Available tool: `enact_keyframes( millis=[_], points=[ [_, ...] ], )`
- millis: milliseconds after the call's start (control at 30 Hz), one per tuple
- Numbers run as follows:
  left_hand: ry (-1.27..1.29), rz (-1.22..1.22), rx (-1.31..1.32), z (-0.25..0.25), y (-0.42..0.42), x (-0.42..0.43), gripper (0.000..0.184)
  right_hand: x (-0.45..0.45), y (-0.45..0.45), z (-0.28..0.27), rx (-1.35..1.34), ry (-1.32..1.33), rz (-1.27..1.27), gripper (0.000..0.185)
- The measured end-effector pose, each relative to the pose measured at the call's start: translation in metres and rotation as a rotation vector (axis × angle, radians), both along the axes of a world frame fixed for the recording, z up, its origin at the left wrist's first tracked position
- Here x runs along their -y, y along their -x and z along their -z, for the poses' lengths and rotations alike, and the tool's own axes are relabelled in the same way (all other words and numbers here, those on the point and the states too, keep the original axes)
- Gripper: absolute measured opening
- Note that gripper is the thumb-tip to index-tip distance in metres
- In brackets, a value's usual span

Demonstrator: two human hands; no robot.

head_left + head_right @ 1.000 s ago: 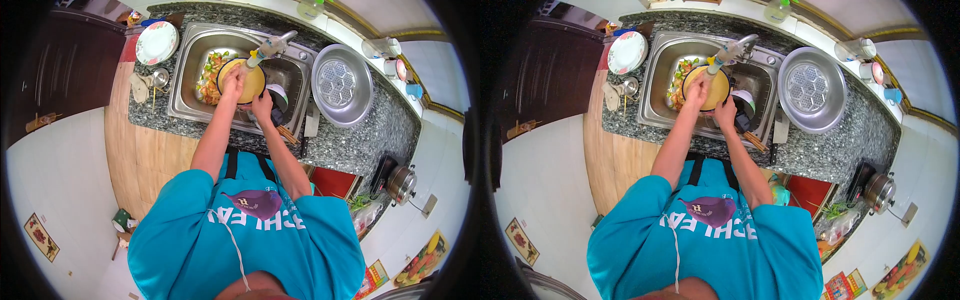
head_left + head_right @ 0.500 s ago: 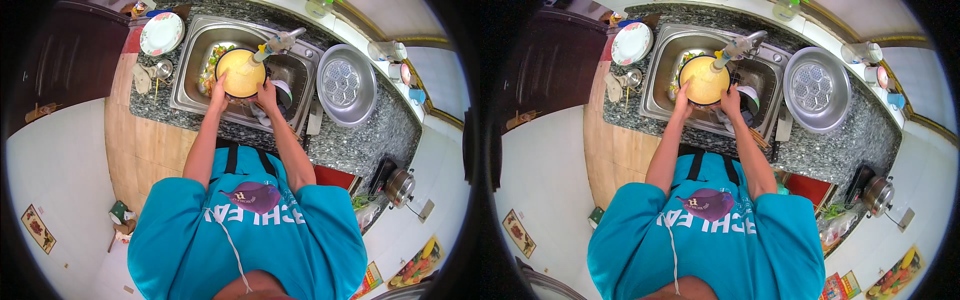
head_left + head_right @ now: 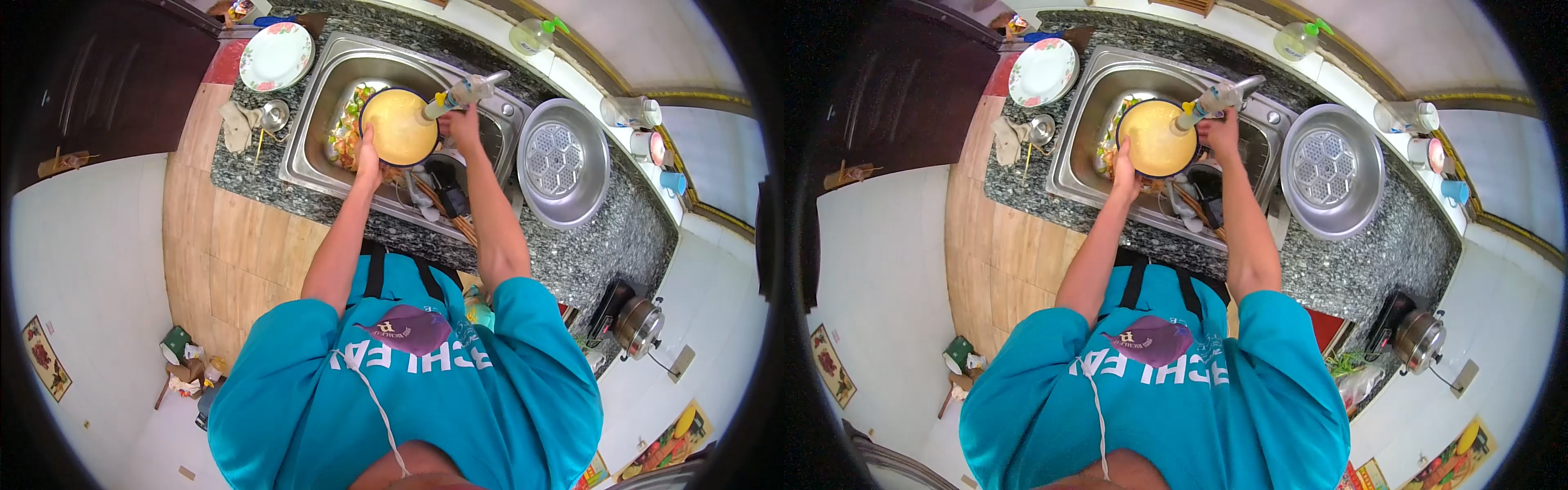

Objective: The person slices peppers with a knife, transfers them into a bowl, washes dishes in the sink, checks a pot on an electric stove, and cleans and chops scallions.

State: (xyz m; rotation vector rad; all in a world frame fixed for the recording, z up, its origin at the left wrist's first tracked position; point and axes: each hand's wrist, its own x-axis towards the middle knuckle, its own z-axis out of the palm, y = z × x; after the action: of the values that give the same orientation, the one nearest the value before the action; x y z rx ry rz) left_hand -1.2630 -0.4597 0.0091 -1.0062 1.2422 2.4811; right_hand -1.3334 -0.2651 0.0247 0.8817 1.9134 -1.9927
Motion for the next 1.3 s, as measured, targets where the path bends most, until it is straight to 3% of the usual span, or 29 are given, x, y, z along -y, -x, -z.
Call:
enact_keyframes(
  millis=[33, 100, 133, 200, 233, 267, 333, 367, 400, 467, 533, 700, 800, 867, 933, 1000, 1167, 1300],
  points=[
    [0.006, -0.001, 0.008, -0.003, -0.001, 0.004, 0.056, -0.012, 0.008, 0.029, -0.144, 0.252, 0.177, 0.034],
    [0.660, 0.070, -0.232, -0.019, 0.002, 0.010, 0.050, -0.031, 0.009, 0.044, -0.160, 0.404, 0.307, 0.030],
    [0.660, 0.076, -0.230, -0.028, -0.001, 0.012, 0.050, -0.032, 0.006, 0.034, -0.151, 0.454, 0.354, 0.031],
    [1.361, 0.081, -0.540, -0.048, -0.009, 0.018, 0.052, -0.021, -0.010, -0.001, -0.167, 0.428, 0.406, 0.030],
    [1.303, 0.139, -0.566, -0.056, -0.013, 0.026, 0.065, -0.015, -0.021, -0.018, -0.182, 0.402, 0.450, 0.029],
    [1.300, 0.149, -0.576, -0.058, -0.017, 0.031, 0.065, -0.014, -0.032, -0.018, -0.187, 0.401, 0.462, 0.029],
    [1.479, 0.143, -0.620, -0.058, -0.026, 0.040, 0.072, -0.010, -0.058, -0.015, -0.213, 0.233, 0.364, 0.030],
    [1.474, 0.135, -0.594, -0.049, -0.030, 0.045, 0.079, -0.006, -0.075, -0.014, -0.218, 0.215, 0.317, 0.031],
    [1.412, 0.057, -0.561, -0.044, -0.035, 0.045, 0.066, 0.003, -0.092, -0.025, -0.203, 0.229, 0.304, 0.025],
    [0.662, -0.321, -0.161, -0.027, -0.038, 0.034, 0.052, 0.013, -0.129, -0.023, -0.198, 0.201, 0.235, 0.021],
    [0.066, -0.239, -0.125, -0.010, -0.060, 0.038, 0.057, 0.022, -0.170, -0.020, -0.186, 0.225, 0.188, 0.026],
    [-0.054, 0.231, -0.050, -0.054, -0.124, -0.026, 0.054, 0.027, -0.261, -0.058, -0.129, 0.123, 0.286, 0.029],
    [0.041, 0.525, -0.204, -0.061, -0.151, -0.076, 0.052, 0.000, -0.316, -0.061, -0.113, -0.040, 0.453, 0.029],
    [-0.065, 0.712, -0.256, -0.058, -0.173, -0.111, 0.050, -0.019, -0.362, -0.043, -0.206, -0.377, 0.669, 0.028],
    [-0.119, 0.837, -0.264, -0.047, -0.203, -0.151, 0.047, -0.035, -0.402, -0.060, -0.143, -0.130, 0.894, 0.028],
    [-0.145, 1.055, -0.248, -0.038, -0.245, -0.191, 0.046, -0.054, -0.455, -0.055, -0.151, -0.068, 0.961, 0.027],
    [-0.156, 1.367, -0.058, -0.030, -0.372, -0.283, 0.052, -0.100, -0.589, -0.056, -0.097, -0.179, 1.271, 0.016],
    [0.109, 1.723, -0.236, -0.053, -0.461, -0.340, 0.042, -0.133, -0.684, -0.050, -0.033, -0.248, 1.459, 0.014]
  ],
)
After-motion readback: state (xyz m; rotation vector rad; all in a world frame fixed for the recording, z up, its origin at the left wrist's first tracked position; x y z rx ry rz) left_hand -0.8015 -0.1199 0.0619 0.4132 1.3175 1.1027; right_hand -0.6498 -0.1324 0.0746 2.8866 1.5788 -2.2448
